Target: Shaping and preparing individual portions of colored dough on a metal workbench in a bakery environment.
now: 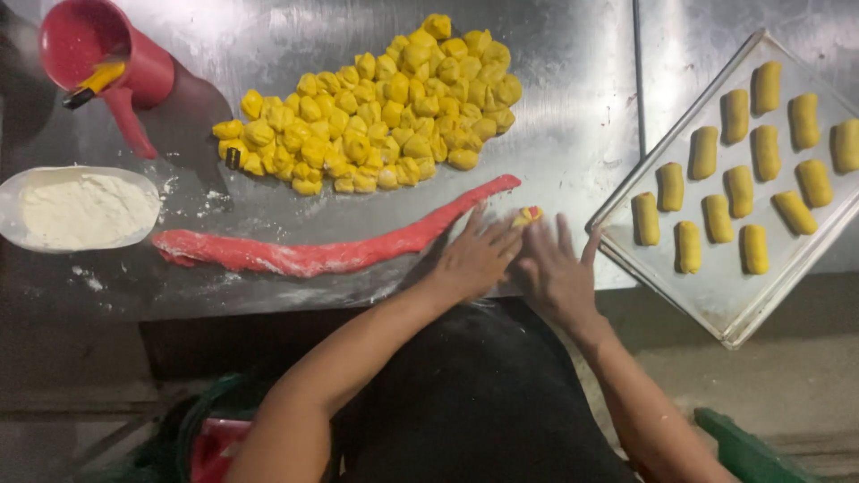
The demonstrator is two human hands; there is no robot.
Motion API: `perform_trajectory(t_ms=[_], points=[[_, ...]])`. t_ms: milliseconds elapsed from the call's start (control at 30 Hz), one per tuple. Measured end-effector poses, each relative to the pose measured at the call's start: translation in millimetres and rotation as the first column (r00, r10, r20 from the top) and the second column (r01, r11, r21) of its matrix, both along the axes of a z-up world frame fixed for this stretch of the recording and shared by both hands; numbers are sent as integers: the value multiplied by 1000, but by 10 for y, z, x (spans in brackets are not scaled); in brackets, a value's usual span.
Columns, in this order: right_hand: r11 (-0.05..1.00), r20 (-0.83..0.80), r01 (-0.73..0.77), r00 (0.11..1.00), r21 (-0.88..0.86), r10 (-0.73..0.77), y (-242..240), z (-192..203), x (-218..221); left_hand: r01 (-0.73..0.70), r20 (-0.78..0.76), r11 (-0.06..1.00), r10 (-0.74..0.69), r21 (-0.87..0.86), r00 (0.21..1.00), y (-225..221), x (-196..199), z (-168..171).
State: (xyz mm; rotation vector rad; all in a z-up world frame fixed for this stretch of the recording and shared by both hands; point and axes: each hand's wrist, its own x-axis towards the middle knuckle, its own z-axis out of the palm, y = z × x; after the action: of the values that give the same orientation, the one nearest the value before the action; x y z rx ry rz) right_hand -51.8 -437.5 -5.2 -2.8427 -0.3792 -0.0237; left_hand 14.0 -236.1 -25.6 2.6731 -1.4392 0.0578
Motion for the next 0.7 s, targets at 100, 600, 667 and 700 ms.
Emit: perform_trajectory(t_ms=[100, 600, 667, 700], points=[[999, -93, 6, 996, -54, -11, 34, -67, -82, 46, -159, 999, -41, 29, 986, -47, -32, 86], [901, -96, 270, 963, 340, -252, -230, -220, 505, -443, -655, 853, 171, -275, 736, -537, 589, -364], [882, -113, 334, 943, 331, -314, -201, -246, 598, -456, -660, 837, 162, -302, 734, -555, 657, -288], [862, -143, 396, 918, 318, -369, -183, -264, 604, -479, -675, 817, 158, -320, 721, -558, 645, -261]])
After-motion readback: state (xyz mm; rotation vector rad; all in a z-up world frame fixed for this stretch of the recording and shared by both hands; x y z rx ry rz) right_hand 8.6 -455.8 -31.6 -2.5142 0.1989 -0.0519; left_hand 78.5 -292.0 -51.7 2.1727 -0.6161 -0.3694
